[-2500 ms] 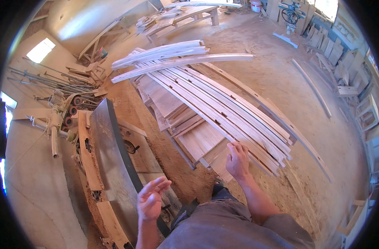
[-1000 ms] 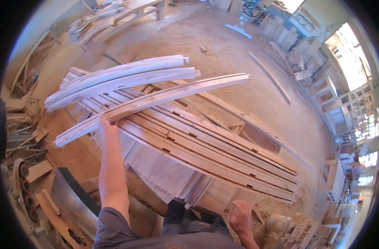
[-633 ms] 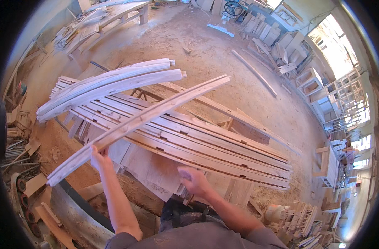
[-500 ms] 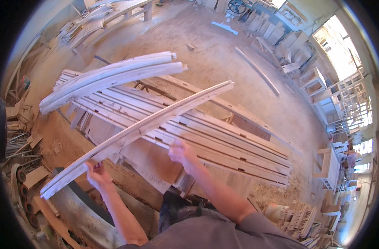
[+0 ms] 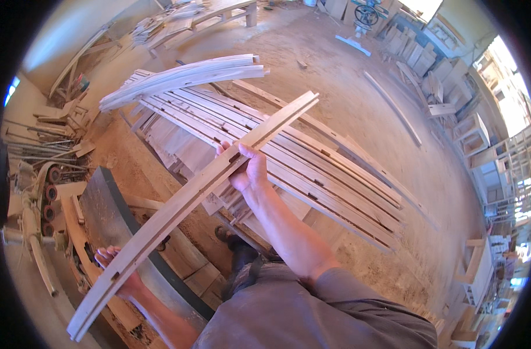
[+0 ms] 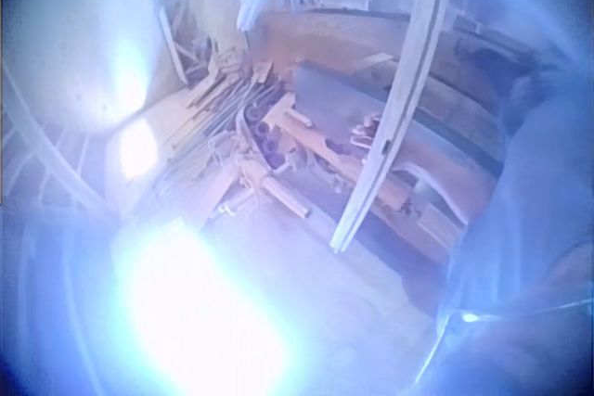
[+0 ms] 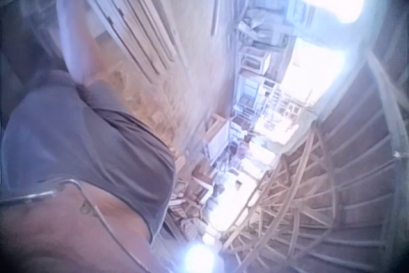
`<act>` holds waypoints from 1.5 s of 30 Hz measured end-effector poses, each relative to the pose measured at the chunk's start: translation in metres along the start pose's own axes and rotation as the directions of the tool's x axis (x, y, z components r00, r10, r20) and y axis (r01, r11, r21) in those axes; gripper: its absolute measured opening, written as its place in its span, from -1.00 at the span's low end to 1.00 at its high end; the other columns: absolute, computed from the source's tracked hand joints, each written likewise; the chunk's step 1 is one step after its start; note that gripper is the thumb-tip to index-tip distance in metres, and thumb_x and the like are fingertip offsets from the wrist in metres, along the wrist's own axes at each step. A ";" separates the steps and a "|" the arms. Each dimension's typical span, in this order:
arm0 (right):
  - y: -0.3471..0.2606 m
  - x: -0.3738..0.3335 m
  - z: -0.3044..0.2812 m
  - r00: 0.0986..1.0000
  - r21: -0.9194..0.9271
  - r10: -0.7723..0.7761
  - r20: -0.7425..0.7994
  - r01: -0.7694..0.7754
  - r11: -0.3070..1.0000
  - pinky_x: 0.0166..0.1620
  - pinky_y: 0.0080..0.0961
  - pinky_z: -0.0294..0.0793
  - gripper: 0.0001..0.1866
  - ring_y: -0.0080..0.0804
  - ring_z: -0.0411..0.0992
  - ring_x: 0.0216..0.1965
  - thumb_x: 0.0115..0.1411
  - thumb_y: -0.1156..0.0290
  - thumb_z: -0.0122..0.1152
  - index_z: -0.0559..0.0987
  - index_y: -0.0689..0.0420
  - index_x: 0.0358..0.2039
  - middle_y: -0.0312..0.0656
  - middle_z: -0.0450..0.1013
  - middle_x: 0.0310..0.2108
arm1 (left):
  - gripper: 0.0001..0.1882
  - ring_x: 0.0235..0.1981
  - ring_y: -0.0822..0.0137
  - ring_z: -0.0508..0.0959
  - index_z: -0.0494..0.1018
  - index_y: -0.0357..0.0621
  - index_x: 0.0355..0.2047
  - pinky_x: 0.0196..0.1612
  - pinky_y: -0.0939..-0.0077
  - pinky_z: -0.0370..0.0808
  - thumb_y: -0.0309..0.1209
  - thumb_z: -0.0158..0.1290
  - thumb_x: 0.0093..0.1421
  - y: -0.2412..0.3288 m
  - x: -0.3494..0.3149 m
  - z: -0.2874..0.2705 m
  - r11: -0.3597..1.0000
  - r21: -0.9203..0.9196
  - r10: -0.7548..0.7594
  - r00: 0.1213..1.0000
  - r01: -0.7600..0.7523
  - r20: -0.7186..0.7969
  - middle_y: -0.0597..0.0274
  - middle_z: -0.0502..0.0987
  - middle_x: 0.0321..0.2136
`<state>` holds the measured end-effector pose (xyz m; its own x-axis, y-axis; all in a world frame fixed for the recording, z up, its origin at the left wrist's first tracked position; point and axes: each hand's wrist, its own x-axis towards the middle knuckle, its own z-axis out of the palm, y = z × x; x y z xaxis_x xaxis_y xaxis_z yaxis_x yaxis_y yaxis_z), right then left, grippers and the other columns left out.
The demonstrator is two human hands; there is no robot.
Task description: The person picks up a curved wooden piece, feeds it through a stationary shaping machine to mill the edges, and places it on a stack of finished pieces.
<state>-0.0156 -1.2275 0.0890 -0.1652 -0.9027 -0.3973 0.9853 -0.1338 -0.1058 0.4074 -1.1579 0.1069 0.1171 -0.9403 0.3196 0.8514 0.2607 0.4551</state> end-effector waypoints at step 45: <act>0.673 0.161 -0.048 0.347 -0.878 0.807 -0.478 -0.213 -0.429 -0.28 -0.01 0.59 -0.75 -0.24 0.51 -0.38 0.23 0.14 0.26 0.56 0.07 -0.32 -0.18 0.53 -0.33 | -0.64 -0.14 0.19 0.59 0.49 -0.23 -0.04 -0.29 0.18 0.69 -0.25 0.16 0.26 0.069 -0.285 -0.098 0.541 0.756 0.264 -0.779 -0.369 -0.568 0.15 0.54 -0.13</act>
<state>0.6193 -1.4434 -0.0899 0.7171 -0.2260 -0.6593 -0.4245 0.6086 -0.6703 0.4831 -0.8934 -0.0337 0.4237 0.6773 -0.6014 0.0306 0.6529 0.7568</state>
